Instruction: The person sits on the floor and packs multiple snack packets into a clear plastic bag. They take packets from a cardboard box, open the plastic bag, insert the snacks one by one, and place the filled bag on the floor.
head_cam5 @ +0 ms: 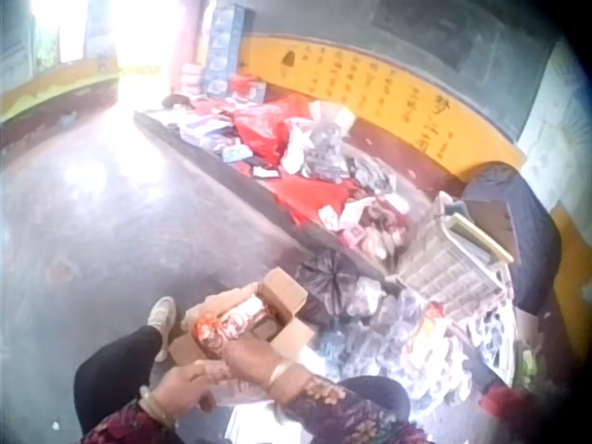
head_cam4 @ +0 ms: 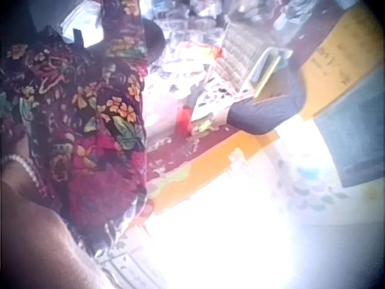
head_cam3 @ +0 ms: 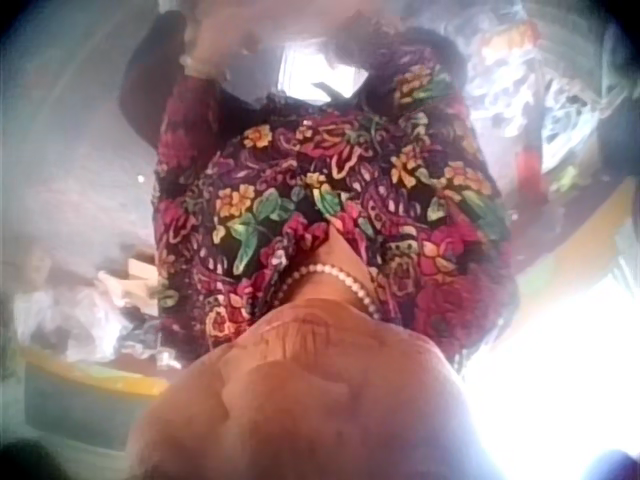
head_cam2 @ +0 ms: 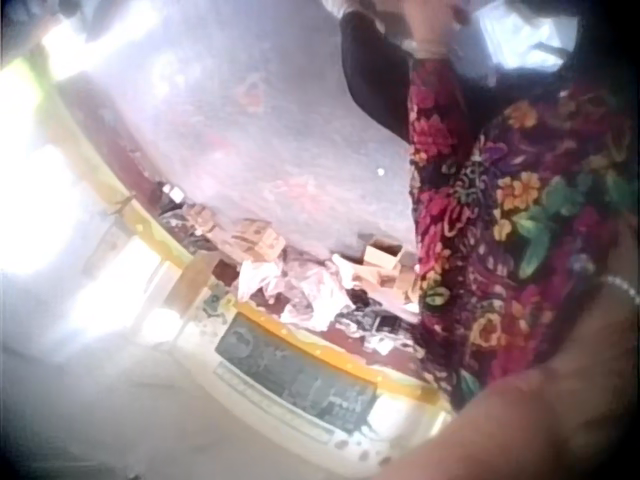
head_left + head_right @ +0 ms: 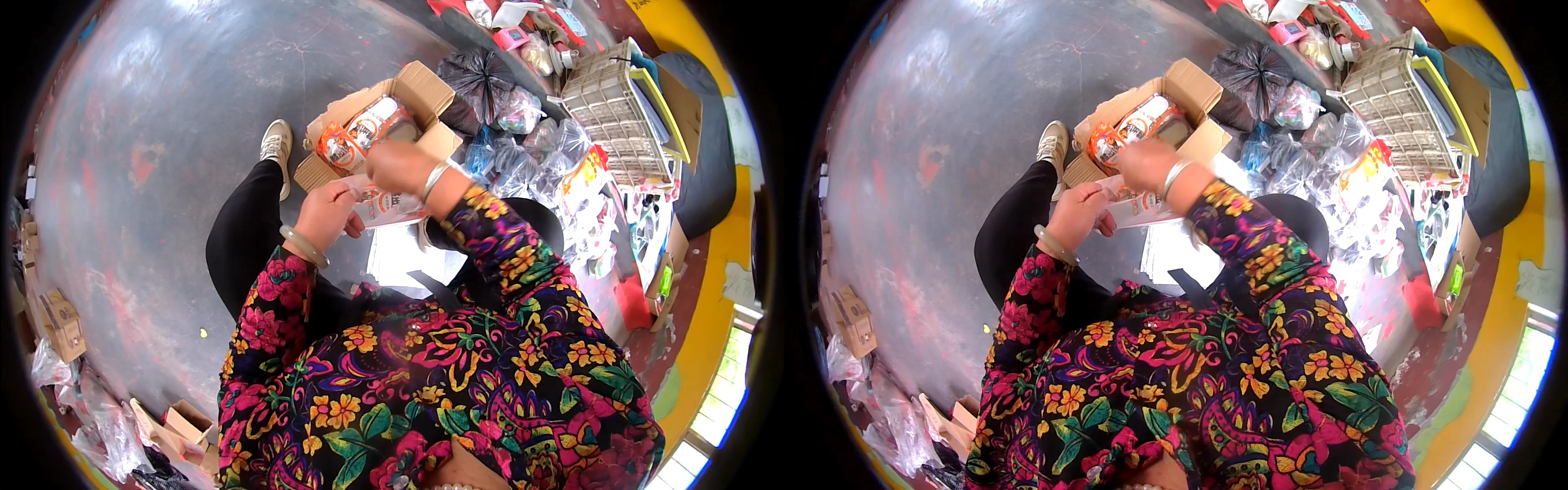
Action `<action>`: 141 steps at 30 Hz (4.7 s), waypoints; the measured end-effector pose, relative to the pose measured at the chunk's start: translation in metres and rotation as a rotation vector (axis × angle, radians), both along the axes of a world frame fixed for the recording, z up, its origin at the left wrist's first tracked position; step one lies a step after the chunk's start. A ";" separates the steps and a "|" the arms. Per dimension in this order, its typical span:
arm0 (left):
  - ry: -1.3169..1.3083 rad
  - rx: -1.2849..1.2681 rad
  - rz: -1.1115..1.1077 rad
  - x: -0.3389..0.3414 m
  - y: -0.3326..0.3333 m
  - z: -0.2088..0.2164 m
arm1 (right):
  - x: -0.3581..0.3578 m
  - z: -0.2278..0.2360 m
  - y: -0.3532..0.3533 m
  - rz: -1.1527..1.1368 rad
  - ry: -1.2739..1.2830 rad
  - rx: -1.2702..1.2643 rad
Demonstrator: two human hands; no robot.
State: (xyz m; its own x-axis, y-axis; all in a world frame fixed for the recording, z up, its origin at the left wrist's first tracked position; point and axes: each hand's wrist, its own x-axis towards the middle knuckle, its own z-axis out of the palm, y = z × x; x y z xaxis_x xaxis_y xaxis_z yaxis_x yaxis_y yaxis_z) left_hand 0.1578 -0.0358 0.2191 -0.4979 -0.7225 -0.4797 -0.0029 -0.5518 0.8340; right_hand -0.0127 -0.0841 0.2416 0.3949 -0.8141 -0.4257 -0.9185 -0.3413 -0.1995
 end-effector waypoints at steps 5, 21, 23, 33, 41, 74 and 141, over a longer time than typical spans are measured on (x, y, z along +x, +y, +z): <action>-0.044 -0.060 -0.122 -0.002 0.007 0.018 | -0.036 -0.025 -0.069 -0.306 -0.198 -0.136; -0.088 0.004 -0.131 -0.016 0.007 0.042 | -0.040 -0.198 -0.053 -0.492 -0.011 0.325; -0.091 -0.011 -0.141 -0.016 0.007 0.041 | -0.039 -0.194 -0.051 -0.520 -0.065 0.358; -0.031 -0.113 -0.116 -0.017 -0.003 0.036 | -0.084 -0.066 -0.078 -1.052 -1.125 0.669; -0.013 -0.067 -0.115 -0.014 -0.008 0.031 | -0.105 0.056 -0.071 -0.770 -1.621 0.694; -0.051 -0.036 -0.091 -0.010 -0.006 0.037 | -0.083 0.081 -0.065 -1.107 -2.012 0.273; 0.139 0.226 0.287 -0.005 -0.009 0.014 | -0.022 -0.046 0.034 -0.032 -0.238 0.266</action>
